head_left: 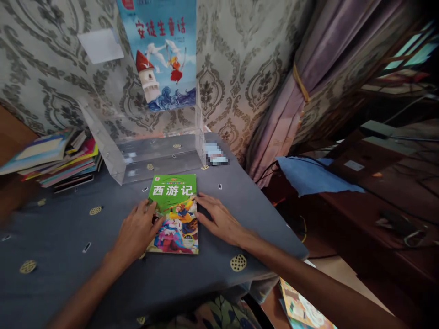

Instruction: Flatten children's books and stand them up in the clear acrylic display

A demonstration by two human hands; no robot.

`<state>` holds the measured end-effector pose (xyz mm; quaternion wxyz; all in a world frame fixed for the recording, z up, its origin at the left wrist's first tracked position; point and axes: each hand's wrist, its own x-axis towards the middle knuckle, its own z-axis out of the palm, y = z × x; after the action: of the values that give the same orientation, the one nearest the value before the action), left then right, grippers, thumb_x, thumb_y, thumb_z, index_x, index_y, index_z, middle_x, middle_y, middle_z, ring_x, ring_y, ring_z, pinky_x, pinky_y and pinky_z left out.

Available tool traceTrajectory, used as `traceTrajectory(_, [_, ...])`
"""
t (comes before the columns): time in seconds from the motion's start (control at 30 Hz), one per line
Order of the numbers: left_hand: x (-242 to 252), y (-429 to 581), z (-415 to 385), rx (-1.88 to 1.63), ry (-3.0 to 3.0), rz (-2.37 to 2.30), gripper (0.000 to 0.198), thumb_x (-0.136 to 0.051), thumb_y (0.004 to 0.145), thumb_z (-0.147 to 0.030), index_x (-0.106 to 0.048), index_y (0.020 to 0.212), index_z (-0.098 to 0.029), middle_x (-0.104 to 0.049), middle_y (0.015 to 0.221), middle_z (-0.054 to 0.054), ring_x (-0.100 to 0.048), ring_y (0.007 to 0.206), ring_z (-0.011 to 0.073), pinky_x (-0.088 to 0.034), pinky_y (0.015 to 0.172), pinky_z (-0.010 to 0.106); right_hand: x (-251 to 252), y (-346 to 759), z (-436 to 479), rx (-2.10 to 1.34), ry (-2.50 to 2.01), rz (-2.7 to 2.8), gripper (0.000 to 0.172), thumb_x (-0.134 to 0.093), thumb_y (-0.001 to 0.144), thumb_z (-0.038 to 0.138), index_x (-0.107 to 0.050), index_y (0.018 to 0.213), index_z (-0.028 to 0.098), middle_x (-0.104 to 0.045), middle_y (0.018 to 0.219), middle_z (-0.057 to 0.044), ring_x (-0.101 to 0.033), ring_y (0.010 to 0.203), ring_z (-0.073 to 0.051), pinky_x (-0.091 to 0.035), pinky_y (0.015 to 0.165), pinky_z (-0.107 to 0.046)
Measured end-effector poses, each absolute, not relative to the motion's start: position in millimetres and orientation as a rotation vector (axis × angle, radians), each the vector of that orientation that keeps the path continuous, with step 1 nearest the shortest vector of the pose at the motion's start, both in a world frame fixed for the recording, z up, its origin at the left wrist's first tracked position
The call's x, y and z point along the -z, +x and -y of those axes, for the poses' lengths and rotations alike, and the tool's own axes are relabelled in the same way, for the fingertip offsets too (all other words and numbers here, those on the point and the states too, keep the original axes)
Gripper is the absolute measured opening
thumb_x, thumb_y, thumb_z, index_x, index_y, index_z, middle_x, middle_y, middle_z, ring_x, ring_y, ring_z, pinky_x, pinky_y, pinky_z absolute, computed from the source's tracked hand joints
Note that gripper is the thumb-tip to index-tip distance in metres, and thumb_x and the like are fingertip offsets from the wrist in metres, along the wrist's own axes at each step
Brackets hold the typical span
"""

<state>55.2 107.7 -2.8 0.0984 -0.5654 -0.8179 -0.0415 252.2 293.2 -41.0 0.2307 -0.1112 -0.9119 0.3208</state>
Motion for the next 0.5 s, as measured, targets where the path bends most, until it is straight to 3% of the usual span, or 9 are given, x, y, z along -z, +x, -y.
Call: traceTrajectory(0.5, [6,47,-122,0.347,-1.705,2.485,0.024,-0.05,0.097,-0.033,-0.063,0.11,-0.018,-0.064,0.117,0.013,-0.064,0.109,0.027,-0.053,0.093,0.042,51,215,-330,-0.897,-0.323,2.525,0.049,-0.054,0.095,0.036,-0.056,0.139,0.014,-0.059,0.141,-0.018,-0.049,0.138,-0.032,-0.04,0.113,-0.055])
